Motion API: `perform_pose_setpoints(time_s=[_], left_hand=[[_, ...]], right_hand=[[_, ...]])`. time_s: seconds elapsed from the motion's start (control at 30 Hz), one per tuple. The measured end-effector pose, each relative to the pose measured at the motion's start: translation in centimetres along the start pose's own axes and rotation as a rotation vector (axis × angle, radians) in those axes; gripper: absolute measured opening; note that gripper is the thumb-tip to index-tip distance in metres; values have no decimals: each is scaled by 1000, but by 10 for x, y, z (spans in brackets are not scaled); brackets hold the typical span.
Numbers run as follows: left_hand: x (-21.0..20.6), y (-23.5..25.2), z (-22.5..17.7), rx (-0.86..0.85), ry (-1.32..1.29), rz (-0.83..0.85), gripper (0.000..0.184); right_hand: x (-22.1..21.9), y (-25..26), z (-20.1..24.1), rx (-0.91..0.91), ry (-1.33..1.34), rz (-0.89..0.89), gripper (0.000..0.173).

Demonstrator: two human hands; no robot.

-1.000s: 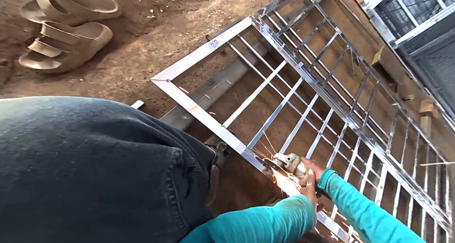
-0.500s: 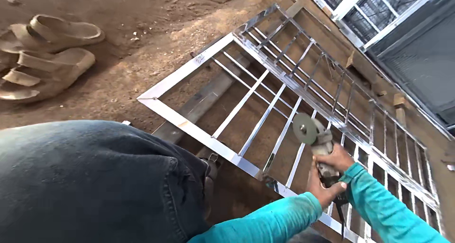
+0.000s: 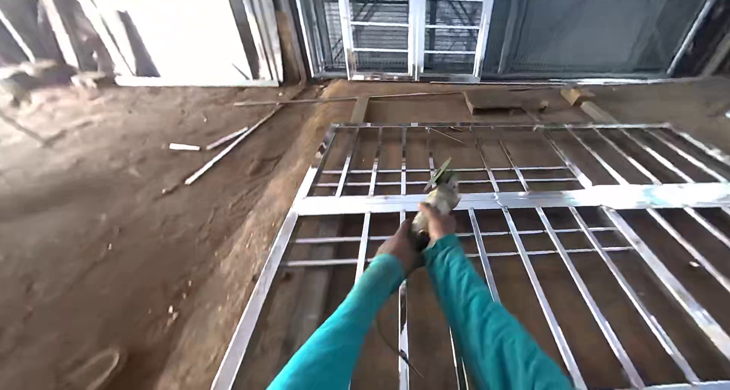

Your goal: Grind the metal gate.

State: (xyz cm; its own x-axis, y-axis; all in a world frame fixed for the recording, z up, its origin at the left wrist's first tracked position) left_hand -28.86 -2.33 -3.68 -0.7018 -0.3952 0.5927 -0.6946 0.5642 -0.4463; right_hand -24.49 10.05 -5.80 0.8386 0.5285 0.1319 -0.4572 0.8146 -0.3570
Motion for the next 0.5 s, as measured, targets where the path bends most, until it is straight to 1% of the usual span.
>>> perform_pose_setpoints(time_s=[0.03, 0.07, 0.13, 0.17, 0.23, 0.27, 0.3, 0.37, 0.4, 0.5], left_hand=[[7, 14, 17, -13, 22, 38, 104], [13, 24, 32, -5, 35, 84, 105], [23, 42, 57, 16, 54, 125, 107], [27, 51, 67, 33, 56, 123, 108], [28, 65, 83, 77, 35, 100, 109], [28, 71, 87, 88, 16, 79, 110], [28, 77, 88, 89, -2, 52, 110], [24, 88, 80, 78, -6, -11, 110], [18, 92, 72, 79, 15, -40, 108], [-15, 95, 39, 115, 46, -108, 99]], right_hand=[[-17, 4, -18, -75, 129, 22, 60], [-32, 5, -34, -157, 243, 50, 58], [-61, 8, -56, -278, 394, 109, 54], [-76, 13, -66, -323, 429, 120, 56], [-99, 26, -84, -368, 418, 152, 69], [-104, 33, -87, -356, 391, 150, 76], [-104, 40, -83, -323, 364, 136, 78], [-96, 54, -68, -235, 319, 125, 73], [-89, 61, -62, -192, 284, 129, 72], [-62, 84, -53, -96, 161, 123, 76]])
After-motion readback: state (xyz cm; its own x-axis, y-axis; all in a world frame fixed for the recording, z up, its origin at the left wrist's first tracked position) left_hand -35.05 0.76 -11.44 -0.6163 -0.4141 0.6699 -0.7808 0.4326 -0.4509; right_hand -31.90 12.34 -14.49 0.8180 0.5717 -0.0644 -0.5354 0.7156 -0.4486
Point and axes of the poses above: each hand's wrist, its own y-axis towards the middle knuckle, its own x-axis out of the back of the hand, z = x × y, the point moved 8 cm from there along y, towards the middle knuckle, and after that the axes turned 13 degrees about -y, right-handed, at the moved point
